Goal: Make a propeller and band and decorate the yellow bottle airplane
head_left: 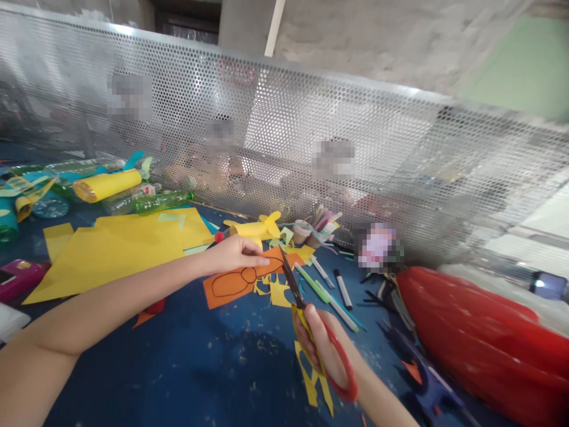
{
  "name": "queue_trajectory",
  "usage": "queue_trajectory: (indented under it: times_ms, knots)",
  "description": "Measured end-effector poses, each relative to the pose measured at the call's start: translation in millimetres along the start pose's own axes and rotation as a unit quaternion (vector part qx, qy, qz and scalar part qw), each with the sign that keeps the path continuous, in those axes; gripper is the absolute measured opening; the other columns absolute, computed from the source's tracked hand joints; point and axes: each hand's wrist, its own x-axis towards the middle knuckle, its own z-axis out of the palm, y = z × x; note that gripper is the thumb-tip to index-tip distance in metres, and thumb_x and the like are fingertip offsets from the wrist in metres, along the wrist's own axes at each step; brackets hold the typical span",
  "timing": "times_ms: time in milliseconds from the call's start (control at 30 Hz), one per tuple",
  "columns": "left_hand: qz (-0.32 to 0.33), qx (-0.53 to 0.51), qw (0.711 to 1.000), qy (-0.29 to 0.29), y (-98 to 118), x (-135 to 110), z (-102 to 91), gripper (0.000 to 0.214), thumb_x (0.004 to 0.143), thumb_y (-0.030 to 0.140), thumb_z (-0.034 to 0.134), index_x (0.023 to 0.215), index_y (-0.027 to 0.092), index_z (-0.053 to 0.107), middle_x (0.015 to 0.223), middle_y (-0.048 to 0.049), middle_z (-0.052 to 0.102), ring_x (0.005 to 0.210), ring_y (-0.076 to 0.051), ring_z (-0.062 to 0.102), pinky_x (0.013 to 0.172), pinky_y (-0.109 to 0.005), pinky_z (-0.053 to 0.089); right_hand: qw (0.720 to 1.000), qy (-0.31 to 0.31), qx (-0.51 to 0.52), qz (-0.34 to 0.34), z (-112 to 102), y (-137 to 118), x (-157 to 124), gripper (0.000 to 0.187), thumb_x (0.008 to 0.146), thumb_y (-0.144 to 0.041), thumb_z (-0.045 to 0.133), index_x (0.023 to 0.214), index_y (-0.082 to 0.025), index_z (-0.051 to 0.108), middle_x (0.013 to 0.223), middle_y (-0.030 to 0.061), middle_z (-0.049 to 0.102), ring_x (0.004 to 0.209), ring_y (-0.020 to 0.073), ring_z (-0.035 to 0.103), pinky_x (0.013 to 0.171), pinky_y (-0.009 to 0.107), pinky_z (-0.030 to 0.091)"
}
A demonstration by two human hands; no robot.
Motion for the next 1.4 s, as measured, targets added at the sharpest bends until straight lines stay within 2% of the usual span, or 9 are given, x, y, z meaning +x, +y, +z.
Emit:
queue_trajectory:
  times_ms: [367,533,633,733,833,933,1033,1267,1400]
  knots:
    - [0.027,0.084,0.996,0.014,-13.7,6.2,-9.8,0.031,0.071,0.037,0.069,0.096,0.020,0.061,0.072,-0.0020,0.065,0.062,-0.015,0.057,0.062,-0.028,0.040,0.998,-0.046,0.004,0.044,-3.6,-2.8,-1.5,0.055,0.080,-0.071,0.039,0.055,-0.022,0.032,0.042,-0.0079,0.030,0.030,0.0049,0.026,0.028,0.018,0.022]
    - [0.139,0.214,0.950,0.181,-2.8,-4.7,9.0,0.013,0.074,0.030,0.065,0.083,0.021,0.060,0.088,-0.0064,0.061,0.088,-0.022,0.052,0.080,-0.034,0.036,0.995,-0.048,0.028,0.081,-2.7,3.0,5.5,0.058,0.080,-0.074,0.032,0.055,-0.022,0.035,0.040,-0.0080,0.032,0.028,0.0054,0.029,0.027,0.018,0.025]
    - [0.139,0.226,0.961,0.079,5.8,-18.8,32.9,0.018,0.084,0.029,0.051,0.070,0.021,0.057,0.068,-0.0027,0.057,0.067,-0.016,0.051,0.065,-0.030,0.036,0.994,-0.049,0.044,0.086,-1.6,1.7,7.1,0.059,0.081,-0.074,0.029,0.053,-0.022,0.035,0.038,-0.0079,0.032,0.027,0.0056,0.030,0.026,0.017,0.026]
    - [0.050,0.135,0.988,-0.058,3.6,-30.5,57.0,0.032,0.086,0.040,0.047,0.063,0.019,0.051,0.057,0.0001,0.053,0.050,-0.012,0.047,0.052,-0.027,0.033,0.994,-0.045,0.061,0.075,-0.1,0.9,6.3,0.059,0.079,-0.075,0.030,0.054,-0.022,0.036,0.038,-0.0081,0.032,0.027,0.0063,0.030,0.026,0.018,0.026]
    - [-0.091,-0.053,0.988,-0.113,-9.0,-31.7,72.9,0.030,0.088,0.051,0.040,0.084,0.021,0.044,0.058,0.0032,0.055,0.047,-0.013,0.052,0.048,-0.025,0.038,0.995,-0.037,0.079,0.048,2.8,2.9,4.2,0.059,0.077,-0.076,0.034,0.054,-0.022,0.037,0.039,-0.0080,0.032,0.029,0.0059,0.029,0.028,0.018,0.026]
    - [-0.171,-0.220,0.960,-0.030,-20.7,-24.2,76.5,0.042,0.080,0.062,0.047,0.083,0.022,0.035,0.057,0.0074,0.048,0.045,-0.011,0.051,0.044,-0.023,0.037,0.993,-0.024,0.116,0.027,8.3,5.3,1.7,0.060,0.076,-0.078,0.035,0.055,-0.021,0.037,0.040,-0.0077,0.033,0.031,0.0055,0.029,0.029,0.017,0.026]
    - [-0.125,-0.309,0.941,0.058,-22.4,-16.8,69.9,0.047,0.074,0.061,0.058,0.081,0.021,0.035,0.060,0.0087,0.043,0.048,-0.009,0.048,0.047,-0.021,0.037,0.989,-0.015,0.147,0.015,14.9,6.0,0.1,0.062,0.074,-0.080,0.033,0.056,-0.021,0.036,0.040,-0.0076,0.033,0.030,0.0054,0.029,0.029,0.017,0.026]
    - [-0.073,-0.290,0.947,0.115,-7.3,-17.1,54.7,0.044,0.076,0.055,0.059,0.060,0.016,0.048,0.058,0.0030,0.046,0.053,-0.009,0.046,0.057,-0.025,0.041,0.992,0.002,0.126,0.020,23.0,4.6,-1.0,0.063,0.075,-0.080,0.030,0.056,-0.021,0.037,0.042,-0.0076,0.032,0.031,0.0054,0.028,0.030,0.018,0.025]
    - [-0.070,-0.296,0.943,0.136,1.1,-19.1,53.2,0.037,0.073,0.048,0.064,0.061,0.016,0.052,0.061,0.0019,0.050,0.055,-0.009,0.047,0.058,-0.026,0.042,0.995,-0.018,0.084,-0.041,21.2,5.7,-1.8,0.061,0.081,-0.075,0.024,0.057,-0.021,0.039,0.046,-0.0025,0.044,0.041,0.0105,0.044,0.043,0.022,0.039]
